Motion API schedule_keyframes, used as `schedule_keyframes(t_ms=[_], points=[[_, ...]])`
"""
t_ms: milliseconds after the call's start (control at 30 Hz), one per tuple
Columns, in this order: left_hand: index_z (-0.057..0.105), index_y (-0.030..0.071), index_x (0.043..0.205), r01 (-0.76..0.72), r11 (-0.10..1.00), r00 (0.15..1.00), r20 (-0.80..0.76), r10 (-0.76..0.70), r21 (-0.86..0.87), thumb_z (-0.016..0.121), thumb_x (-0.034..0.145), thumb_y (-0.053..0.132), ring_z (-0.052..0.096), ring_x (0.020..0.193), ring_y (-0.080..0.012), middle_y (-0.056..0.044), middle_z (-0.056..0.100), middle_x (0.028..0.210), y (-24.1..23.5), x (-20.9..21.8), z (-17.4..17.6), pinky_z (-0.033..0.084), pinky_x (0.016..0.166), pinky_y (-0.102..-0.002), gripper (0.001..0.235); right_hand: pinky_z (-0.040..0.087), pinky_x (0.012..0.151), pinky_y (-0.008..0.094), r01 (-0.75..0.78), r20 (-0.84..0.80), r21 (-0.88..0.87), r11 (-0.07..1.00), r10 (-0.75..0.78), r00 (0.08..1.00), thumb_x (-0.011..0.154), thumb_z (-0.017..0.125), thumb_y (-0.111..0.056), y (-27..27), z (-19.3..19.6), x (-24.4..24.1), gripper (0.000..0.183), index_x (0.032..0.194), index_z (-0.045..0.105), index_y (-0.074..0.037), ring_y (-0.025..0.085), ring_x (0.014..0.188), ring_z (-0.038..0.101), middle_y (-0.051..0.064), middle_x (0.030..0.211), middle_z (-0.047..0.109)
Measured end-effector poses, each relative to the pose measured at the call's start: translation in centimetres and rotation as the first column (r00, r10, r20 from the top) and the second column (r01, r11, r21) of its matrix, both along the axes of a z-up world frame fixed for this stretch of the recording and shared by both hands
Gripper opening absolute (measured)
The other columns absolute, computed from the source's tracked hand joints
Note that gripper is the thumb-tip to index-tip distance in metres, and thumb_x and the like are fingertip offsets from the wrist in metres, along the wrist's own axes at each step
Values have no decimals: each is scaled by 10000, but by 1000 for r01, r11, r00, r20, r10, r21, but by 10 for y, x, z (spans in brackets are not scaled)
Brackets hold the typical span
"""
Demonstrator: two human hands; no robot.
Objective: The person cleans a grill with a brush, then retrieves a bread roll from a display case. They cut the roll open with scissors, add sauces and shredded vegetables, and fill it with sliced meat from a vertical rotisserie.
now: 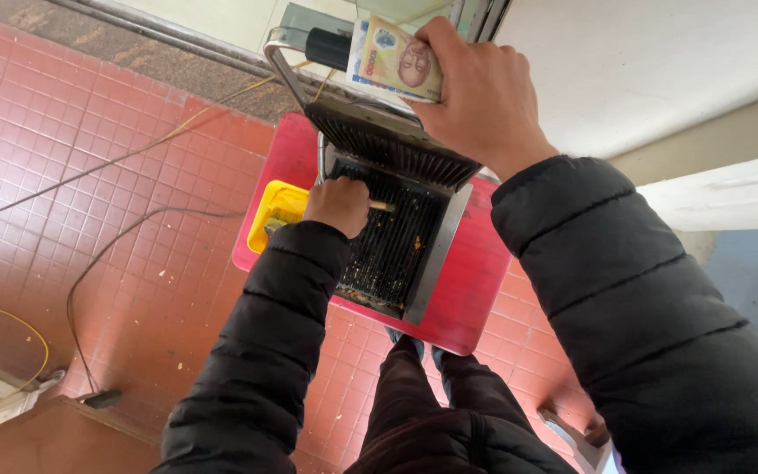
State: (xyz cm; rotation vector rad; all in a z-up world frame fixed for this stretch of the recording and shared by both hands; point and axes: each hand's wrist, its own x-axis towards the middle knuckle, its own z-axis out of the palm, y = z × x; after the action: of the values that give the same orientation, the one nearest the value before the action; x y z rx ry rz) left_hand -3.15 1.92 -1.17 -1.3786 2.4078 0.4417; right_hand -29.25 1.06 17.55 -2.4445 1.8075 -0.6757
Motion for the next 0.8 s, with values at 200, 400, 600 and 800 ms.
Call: schedule_keyframes(t_ms=[200,400,600,800], points=[[852,115,1115,-11,1000,999,50,11,-8,678,1049,216,824,984,-433,-146,845,1041,-1,5,-29,667,785,-572,211,408,494,589,-12,3,-41,999,12,1000,1109,890,-458,-4,0,-3,505,1397,573,-191,485,660,660,89,1027,817],[857,145,1039,-37,987,999,-5,37,-155,670,997,163,821,899,-458,-161,827,947,-7,17,-24,662,698,-589,192,469,548,567,-54,98,-55,997,59,993,1126,860,-368,-8,5,-7,428,1394,604,-152,480,730,712,115,1153,863],[836,148,1129,-70,997,995,79,68,21,693,1025,199,814,1031,-434,-123,842,1077,5,13,9,660,804,-580,184,433,543,559,-62,129,-32,998,66,989,1101,848,-310,-6,6,-8,401,1379,595,-169,482,708,686,113,1134,860],[832,203,961,40,931,983,-153,-102,-363,629,1001,169,767,713,-359,-126,753,883,48,-49,-55,596,568,-498,210,445,553,531,-88,161,-18,996,89,983,1097,844,-294,-6,7,-7,394,1375,606,-149,460,792,730,118,1175,854]])
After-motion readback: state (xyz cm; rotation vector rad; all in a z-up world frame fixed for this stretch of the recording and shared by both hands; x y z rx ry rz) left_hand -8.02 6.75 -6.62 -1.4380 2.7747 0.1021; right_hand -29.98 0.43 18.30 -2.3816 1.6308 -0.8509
